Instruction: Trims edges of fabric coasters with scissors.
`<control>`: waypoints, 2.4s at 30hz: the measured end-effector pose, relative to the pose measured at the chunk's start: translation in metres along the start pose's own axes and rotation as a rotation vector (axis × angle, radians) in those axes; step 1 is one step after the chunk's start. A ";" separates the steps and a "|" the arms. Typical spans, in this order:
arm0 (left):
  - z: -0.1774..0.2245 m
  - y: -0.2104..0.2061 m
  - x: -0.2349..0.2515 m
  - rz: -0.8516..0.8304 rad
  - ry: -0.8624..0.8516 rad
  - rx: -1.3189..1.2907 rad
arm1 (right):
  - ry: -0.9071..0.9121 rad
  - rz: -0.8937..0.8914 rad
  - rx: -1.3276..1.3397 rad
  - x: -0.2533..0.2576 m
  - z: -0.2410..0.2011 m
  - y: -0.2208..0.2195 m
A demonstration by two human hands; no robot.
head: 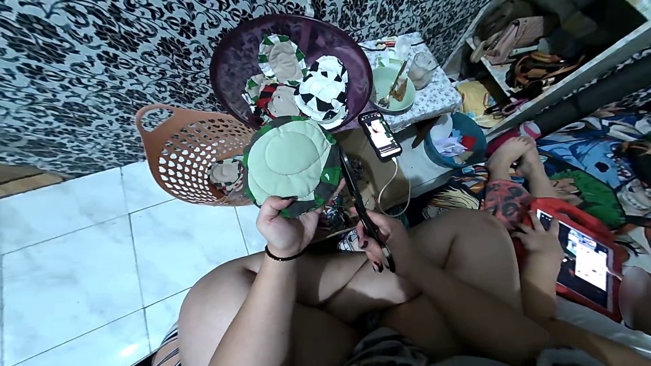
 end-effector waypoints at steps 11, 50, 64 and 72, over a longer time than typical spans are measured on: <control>0.005 0.002 0.000 -0.097 0.027 0.046 | 0.050 -0.131 0.021 0.005 0.006 0.000; -0.014 -0.005 0.001 -0.054 0.024 -0.193 | 0.012 -0.171 0.210 0.001 0.015 -0.012; -0.024 -0.012 -0.009 -0.022 -0.070 0.067 | 0.028 -0.139 0.201 -0.003 0.012 -0.017; -0.028 -0.013 -0.010 0.069 -0.068 0.029 | 0.038 -0.100 0.247 -0.005 0.007 -0.017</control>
Point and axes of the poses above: each hand's wrist, its own x-axis towards the middle knuckle, its own y-axis out of the back of the hand, z = x × y, the point moved 4 cm from there along x, towards the middle knuckle, and after that the axes turned 6 degrees about z, right-handed, at the moved point
